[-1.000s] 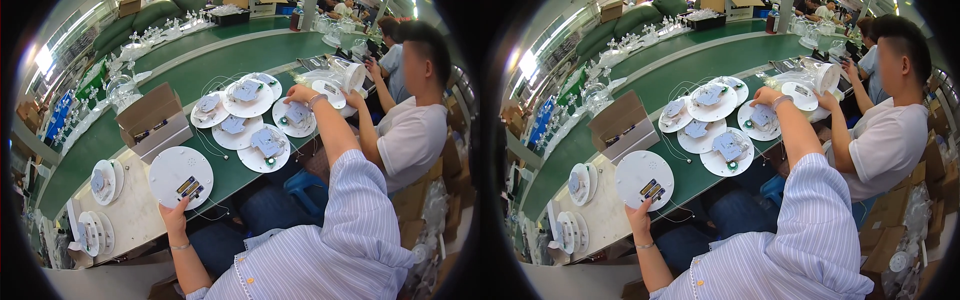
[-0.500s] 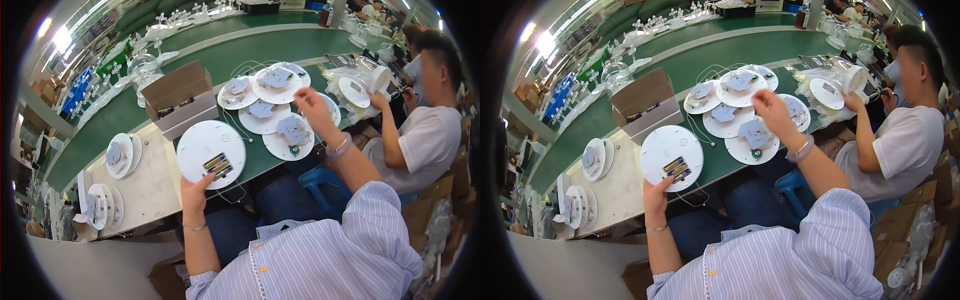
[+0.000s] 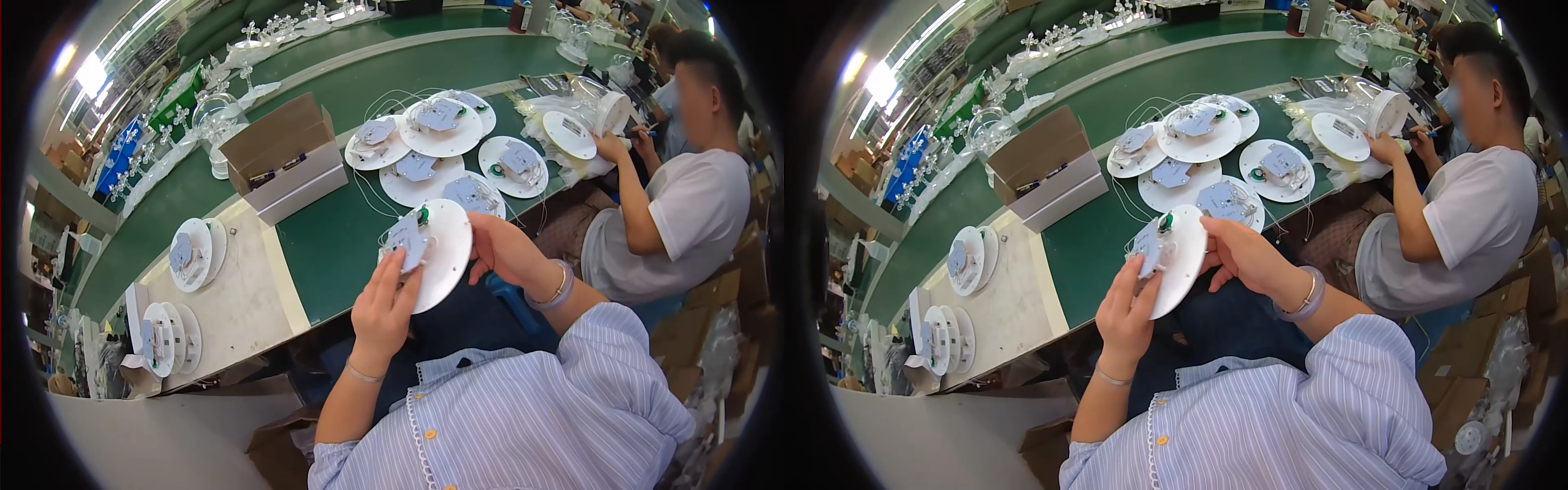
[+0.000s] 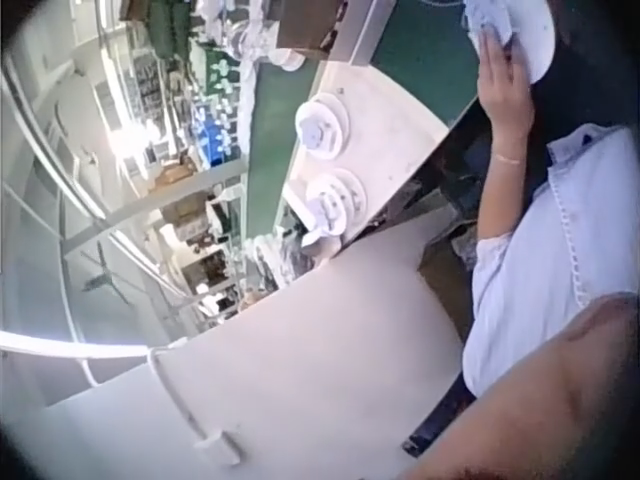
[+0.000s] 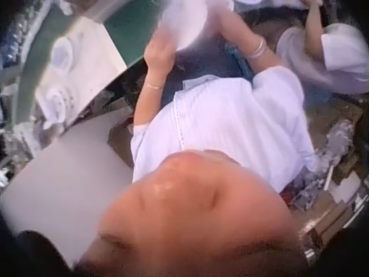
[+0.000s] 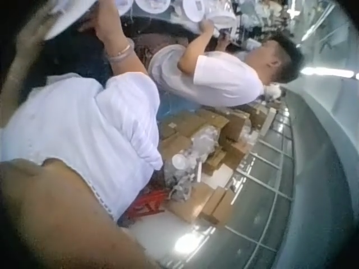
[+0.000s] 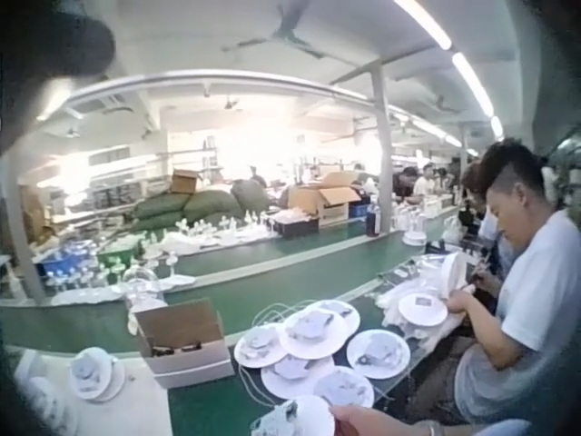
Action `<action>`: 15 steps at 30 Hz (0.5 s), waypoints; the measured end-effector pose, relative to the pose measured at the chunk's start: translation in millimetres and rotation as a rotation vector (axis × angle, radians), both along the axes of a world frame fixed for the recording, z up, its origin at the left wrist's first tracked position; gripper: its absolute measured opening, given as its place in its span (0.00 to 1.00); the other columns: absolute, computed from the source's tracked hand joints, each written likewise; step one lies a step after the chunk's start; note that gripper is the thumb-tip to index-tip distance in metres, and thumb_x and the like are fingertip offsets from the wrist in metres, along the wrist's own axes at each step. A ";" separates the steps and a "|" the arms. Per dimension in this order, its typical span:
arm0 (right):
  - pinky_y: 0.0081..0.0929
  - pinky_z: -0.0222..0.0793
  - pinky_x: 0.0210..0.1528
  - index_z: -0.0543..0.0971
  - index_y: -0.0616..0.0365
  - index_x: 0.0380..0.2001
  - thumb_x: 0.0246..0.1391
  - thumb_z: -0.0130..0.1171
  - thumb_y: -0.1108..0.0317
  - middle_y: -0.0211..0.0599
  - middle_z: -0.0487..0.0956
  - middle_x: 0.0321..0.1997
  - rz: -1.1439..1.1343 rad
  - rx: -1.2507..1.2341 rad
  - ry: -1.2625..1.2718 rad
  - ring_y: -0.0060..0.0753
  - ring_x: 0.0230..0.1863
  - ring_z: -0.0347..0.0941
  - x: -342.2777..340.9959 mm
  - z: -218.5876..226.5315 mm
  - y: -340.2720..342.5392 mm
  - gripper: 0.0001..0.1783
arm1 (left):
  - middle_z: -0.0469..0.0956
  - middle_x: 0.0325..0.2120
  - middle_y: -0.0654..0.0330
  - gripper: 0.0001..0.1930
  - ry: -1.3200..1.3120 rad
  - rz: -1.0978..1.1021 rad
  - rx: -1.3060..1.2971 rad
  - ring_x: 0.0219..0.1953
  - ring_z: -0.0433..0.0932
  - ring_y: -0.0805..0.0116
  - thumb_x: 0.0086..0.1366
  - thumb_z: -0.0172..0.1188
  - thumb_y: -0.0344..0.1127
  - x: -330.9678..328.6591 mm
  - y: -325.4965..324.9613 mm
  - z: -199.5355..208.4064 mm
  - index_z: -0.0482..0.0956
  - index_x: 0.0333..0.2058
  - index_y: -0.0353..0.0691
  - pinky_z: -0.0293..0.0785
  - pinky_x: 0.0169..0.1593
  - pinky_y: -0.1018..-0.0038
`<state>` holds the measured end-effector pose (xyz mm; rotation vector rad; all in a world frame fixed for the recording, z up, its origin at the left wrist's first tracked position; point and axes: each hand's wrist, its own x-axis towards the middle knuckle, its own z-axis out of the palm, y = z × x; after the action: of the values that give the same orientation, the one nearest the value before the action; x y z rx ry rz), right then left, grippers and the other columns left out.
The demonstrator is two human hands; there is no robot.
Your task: Inserting batteries into the bases of LED decorative lights and organizing the assembled parts on an assembly line.
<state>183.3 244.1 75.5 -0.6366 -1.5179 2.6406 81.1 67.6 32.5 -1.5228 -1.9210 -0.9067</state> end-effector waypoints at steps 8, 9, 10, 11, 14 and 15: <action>0.22 0.72 0.31 0.68 0.62 0.43 0.54 0.44 0.64 0.37 0.75 0.35 -0.224 0.091 0.153 0.25 0.32 0.74 6.7 -16.2 34.5 0.16 | 0.61 0.52 0.54 0.21 -0.060 -0.124 -0.143 0.54 0.61 0.58 0.46 0.58 0.31 14.6 10.4 1.9 0.72 0.43 0.50 0.52 0.55 0.60; 0.23 0.71 0.34 0.69 0.63 0.43 0.54 0.45 0.65 0.38 0.75 0.36 -0.294 0.075 0.169 0.26 0.33 0.74 4.4 -23.2 45.8 0.16 | 0.62 0.52 0.54 0.22 -0.086 -0.109 -0.129 0.54 0.61 0.58 0.45 0.59 0.31 13.5 7.4 -0.4 0.72 0.43 0.50 0.52 0.56 0.60; 0.26 0.70 0.39 0.69 0.65 0.42 0.53 0.45 0.65 0.39 0.75 0.37 -0.355 0.077 0.176 0.29 0.35 0.73 4.4 -28.5 58.5 0.16 | 0.62 0.51 0.54 0.22 -0.113 -0.100 -0.113 0.53 0.61 0.57 0.45 0.59 0.32 10.9 5.4 -1.8 0.72 0.43 0.49 0.51 0.56 0.60; 0.27 0.69 0.40 0.69 0.65 0.42 0.53 0.45 0.65 0.40 0.75 0.37 -0.385 0.042 0.159 0.30 0.35 0.73 5.4 -37.0 74.1 0.16 | 0.62 0.50 0.53 0.22 -0.159 -0.067 -0.104 0.53 0.62 0.56 0.45 0.60 0.31 5.7 4.7 -1.2 0.72 0.42 0.46 0.53 0.55 0.60; 0.29 0.69 0.41 0.69 0.66 0.41 0.53 0.45 0.67 0.43 0.74 0.39 -0.352 0.024 0.081 0.34 0.38 0.72 10.7 -41.5 106.5 0.16 | 0.65 0.47 0.52 0.17 -0.309 0.047 -0.003 0.50 0.64 0.53 0.45 0.58 0.26 -18.4 1.1 -14.2 0.73 0.38 0.38 0.60 0.50 0.63; 0.30 0.69 0.42 0.69 0.67 0.41 0.53 0.45 0.67 0.43 0.74 0.40 -0.410 0.047 0.050 0.35 0.39 0.72 9.3 -44.6 112.6 0.16 | 0.65 0.46 0.52 0.15 -0.344 0.068 0.012 0.49 0.64 0.53 0.46 0.57 0.25 -26.1 -1.2 -16.0 0.73 0.37 0.37 0.62 0.49 0.65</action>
<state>192.6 356.7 30.9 -0.7754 -1.2693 2.2898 54.9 66.4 16.5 -1.3523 -2.1839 -1.2103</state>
